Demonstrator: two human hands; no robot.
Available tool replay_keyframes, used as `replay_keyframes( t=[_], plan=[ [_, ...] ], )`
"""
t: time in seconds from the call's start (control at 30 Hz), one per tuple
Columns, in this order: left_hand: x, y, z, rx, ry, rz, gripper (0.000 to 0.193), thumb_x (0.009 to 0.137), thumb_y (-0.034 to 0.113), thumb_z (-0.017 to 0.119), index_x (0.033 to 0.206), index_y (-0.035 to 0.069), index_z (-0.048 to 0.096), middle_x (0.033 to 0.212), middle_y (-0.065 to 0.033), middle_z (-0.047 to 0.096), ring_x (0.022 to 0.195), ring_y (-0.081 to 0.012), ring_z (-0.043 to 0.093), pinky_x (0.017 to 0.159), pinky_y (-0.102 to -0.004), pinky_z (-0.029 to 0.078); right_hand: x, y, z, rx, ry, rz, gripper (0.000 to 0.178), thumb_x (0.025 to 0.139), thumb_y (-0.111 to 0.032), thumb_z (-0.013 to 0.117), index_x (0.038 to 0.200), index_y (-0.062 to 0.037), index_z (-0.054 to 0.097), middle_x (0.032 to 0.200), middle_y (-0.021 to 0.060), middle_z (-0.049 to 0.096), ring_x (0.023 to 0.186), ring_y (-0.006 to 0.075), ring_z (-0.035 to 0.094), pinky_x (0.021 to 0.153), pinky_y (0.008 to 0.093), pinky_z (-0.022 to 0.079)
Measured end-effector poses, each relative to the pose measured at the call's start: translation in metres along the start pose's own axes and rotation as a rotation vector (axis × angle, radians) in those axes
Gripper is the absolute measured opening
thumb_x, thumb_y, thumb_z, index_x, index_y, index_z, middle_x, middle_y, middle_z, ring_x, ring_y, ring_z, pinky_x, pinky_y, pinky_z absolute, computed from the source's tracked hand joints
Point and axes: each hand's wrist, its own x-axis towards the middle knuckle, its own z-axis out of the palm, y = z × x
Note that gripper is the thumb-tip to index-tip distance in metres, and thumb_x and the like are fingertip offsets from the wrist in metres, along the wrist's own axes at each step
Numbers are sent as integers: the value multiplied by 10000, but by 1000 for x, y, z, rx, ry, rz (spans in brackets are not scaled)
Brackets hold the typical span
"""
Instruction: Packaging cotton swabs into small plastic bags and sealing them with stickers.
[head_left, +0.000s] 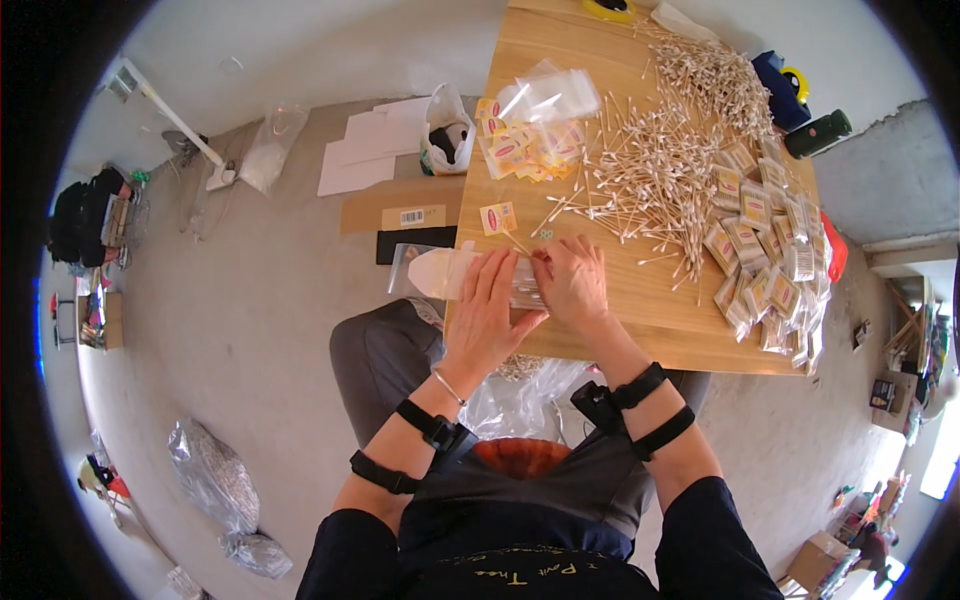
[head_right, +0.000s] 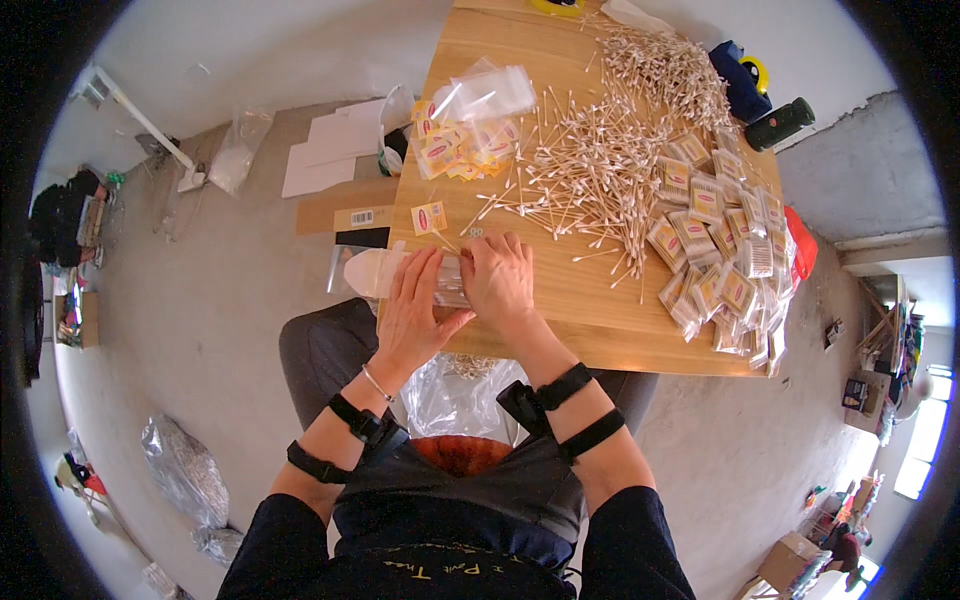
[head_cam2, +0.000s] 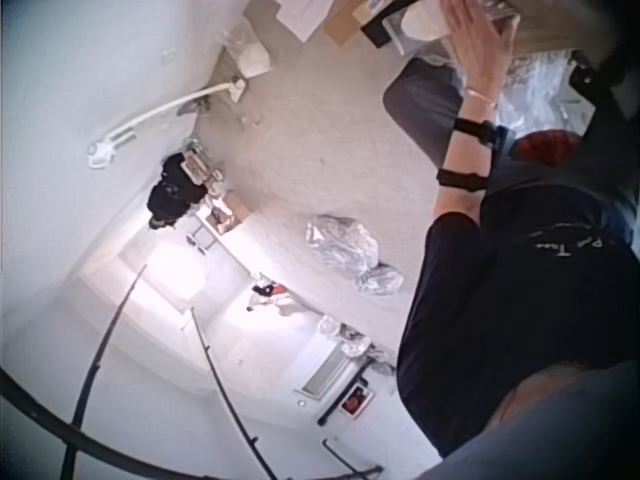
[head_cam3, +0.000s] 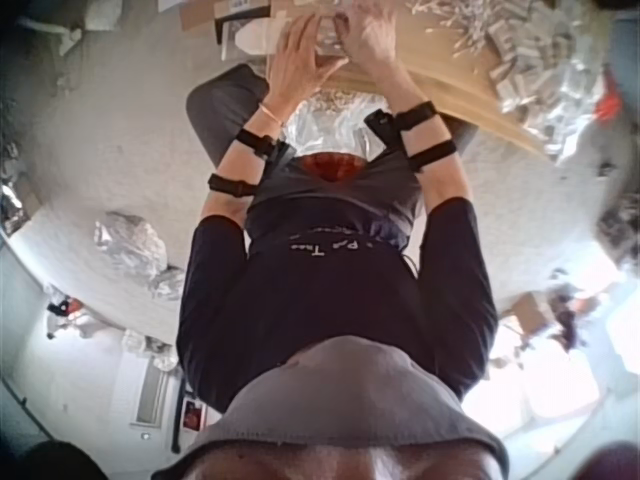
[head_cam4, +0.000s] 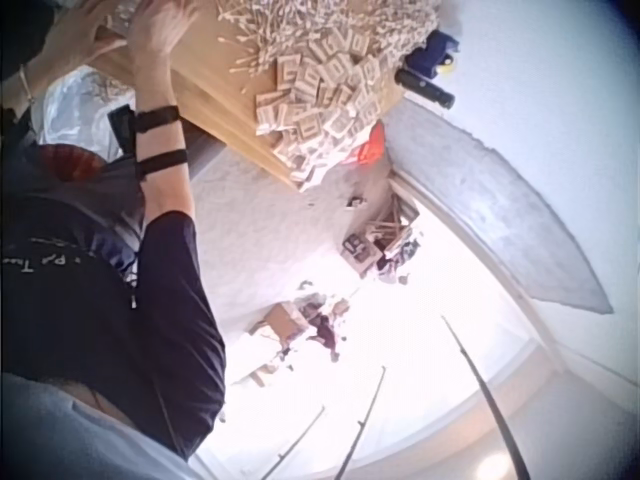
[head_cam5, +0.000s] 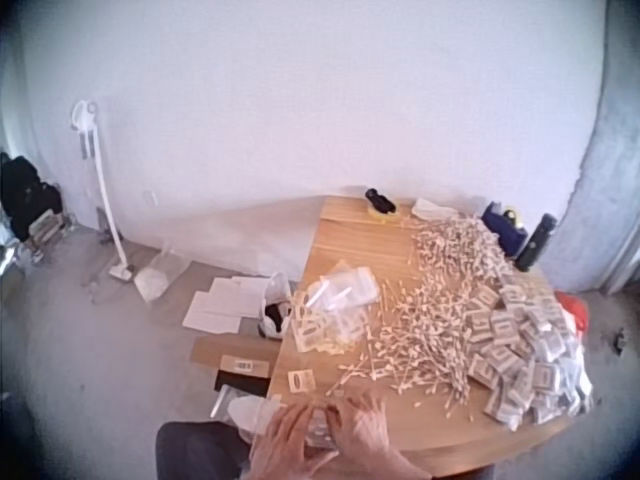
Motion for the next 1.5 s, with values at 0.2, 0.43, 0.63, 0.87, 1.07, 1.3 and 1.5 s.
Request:
replay_keyframes(
  t=[0.2,0.43,0.63,0.87,1.07,1.3,1.5],
  plan=[
    [-1,2,1,-5,10,-17,842,777,386,727,1400,-26,339,1457,-174,366,1373,-340,304,1156,-448,239,-12,1,-14,-3,-45,-82,81,795,-105,647,874,-96,658,931,62,611,924,293,547,800,425,403],
    [-2,-1,0,-26,-35,-5,839,782,382,723,1403,-25,333,1439,-185,389,1363,-347,329,1158,-453,240,-38,13,-14,161,169,45,306,835,-56,568,1139,-44,600,1181,154,557,1100,353,496,956,478,373],
    [-3,-2,-3,-67,-12,61,754,793,274,725,1384,-26,364,1409,-198,423,1327,-363,374,1141,-453,274,-73,-3,-9,19,-107,-51,549,907,-108,478,1421,34,349,1525,201,288,1445,351,205,1177,476,125],
    [-6,-9,-4,-333,50,-18,571,844,29,558,1386,-10,382,1382,-216,450,1298,-405,402,1090,-450,336,-65,-18,-16,-228,-195,-156,682,917,-287,544,1474,-4,272,1561,164,221,1463,316,157,1179,484,98],
    [-2,-12,-7,-451,151,-58,542,856,-64,444,1391,5,391,1370,-211,474,1269,-389,452,1058,-424,373,-42,-15,-6,-334,-245,-190,777,910,-465,515,1483,-13,250,1563,142,225,1464,290,157,1183,479,86],
    [-5,-11,-8,-449,178,-65,531,864,-68,438,1389,1,394,1373,-200,483,1263,-384,463,1054,-413,377,-60,-23,-6,-399,-267,-209,790,919,-522,464,1472,7,270,1549,165,248,1454,308,183,1182,480,81],
    [-5,-13,-9,-476,173,-92,495,898,-38,433,1391,-6,396,1391,-201,472,1287,-372,451,1076,-398,351,-46,-22,1,-492,-228,-188,807,911,-557,450,1470,2,284,1551,152,250,1452,307,186,1180,491,65]
  ],
)
